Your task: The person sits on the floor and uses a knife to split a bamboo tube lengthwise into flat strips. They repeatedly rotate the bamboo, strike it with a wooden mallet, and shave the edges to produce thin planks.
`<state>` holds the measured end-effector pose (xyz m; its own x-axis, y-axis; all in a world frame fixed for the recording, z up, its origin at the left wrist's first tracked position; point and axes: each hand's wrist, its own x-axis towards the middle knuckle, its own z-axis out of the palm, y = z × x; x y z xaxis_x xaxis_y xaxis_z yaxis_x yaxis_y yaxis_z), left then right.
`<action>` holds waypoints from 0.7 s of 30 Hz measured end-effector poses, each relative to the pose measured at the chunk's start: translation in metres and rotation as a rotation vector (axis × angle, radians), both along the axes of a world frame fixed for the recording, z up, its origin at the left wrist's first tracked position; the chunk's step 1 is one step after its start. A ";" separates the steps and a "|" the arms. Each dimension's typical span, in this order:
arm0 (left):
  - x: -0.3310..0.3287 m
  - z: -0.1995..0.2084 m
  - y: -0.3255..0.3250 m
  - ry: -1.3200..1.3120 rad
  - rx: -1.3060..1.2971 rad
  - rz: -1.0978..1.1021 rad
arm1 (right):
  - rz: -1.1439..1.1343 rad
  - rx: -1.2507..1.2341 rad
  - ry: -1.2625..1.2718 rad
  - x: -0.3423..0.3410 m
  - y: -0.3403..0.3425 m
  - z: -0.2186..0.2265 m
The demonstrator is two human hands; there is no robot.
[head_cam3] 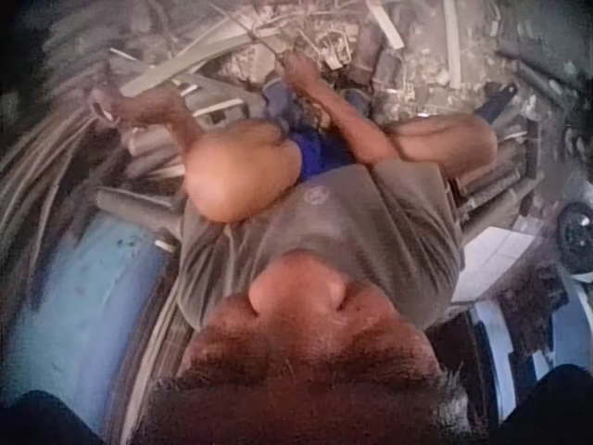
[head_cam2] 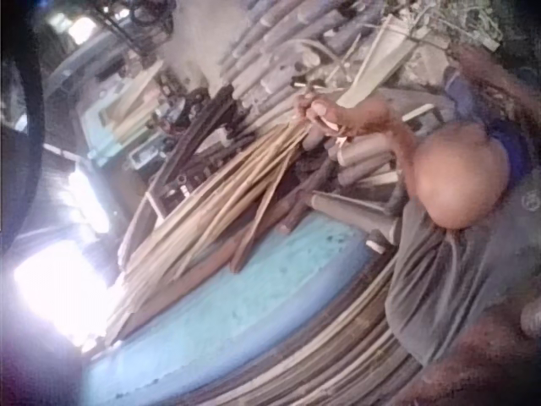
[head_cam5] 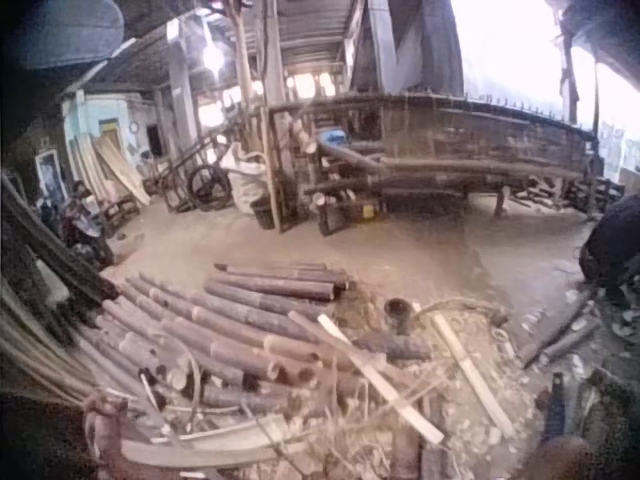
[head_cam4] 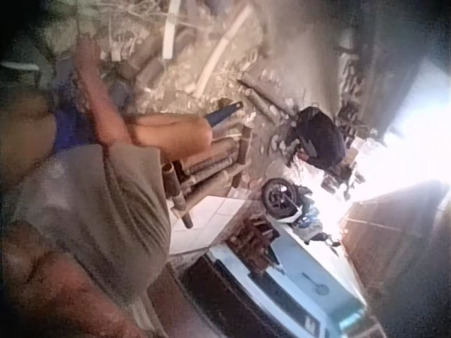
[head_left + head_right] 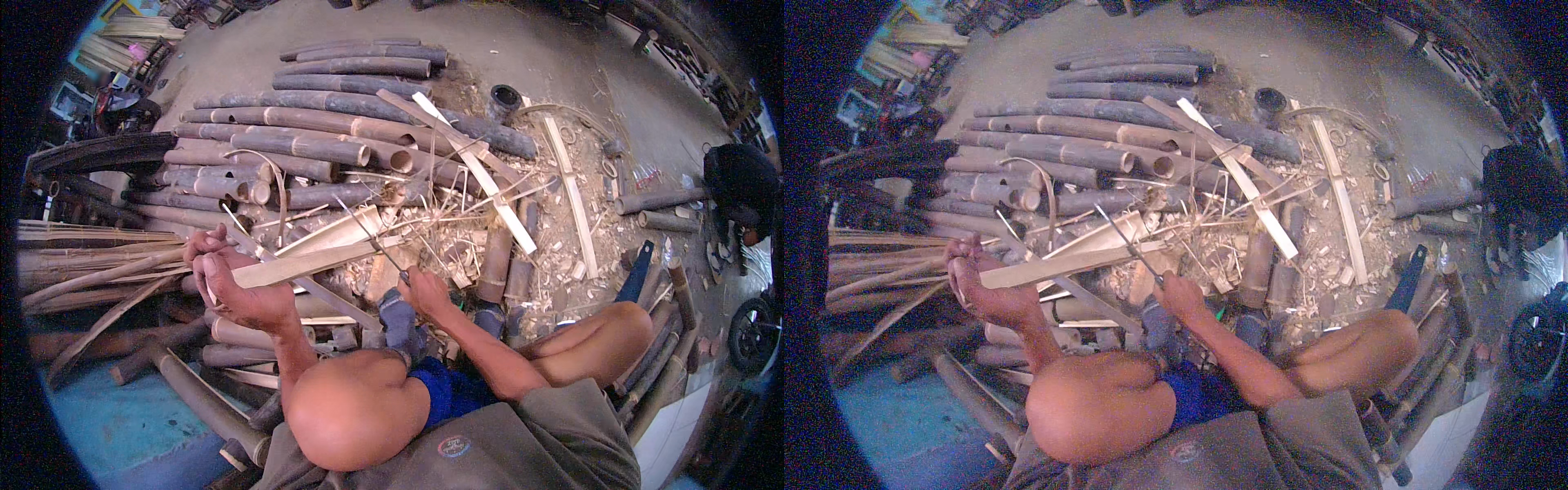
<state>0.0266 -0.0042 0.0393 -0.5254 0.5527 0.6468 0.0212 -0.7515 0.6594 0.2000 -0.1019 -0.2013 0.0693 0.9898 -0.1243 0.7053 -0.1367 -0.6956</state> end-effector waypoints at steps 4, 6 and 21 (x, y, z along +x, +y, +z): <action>0.002 -0.012 0.007 0.012 -0.008 0.151 | 0.078 0.028 0.189 -0.007 0.001 0.045; 0.000 -0.016 -0.002 0.134 -0.063 0.301 | 0.158 0.070 0.293 -0.025 -0.012 0.120; -0.014 -0.002 -0.001 0.042 -0.289 0.404 | 0.030 -0.102 0.055 -0.007 -0.012 0.003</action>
<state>0.0124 -0.0051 0.0377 -0.7110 0.4703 0.5228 0.3043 -0.4645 0.8317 0.1932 -0.1137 -0.1983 0.0300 0.9733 -0.2275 0.6712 -0.1883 -0.7170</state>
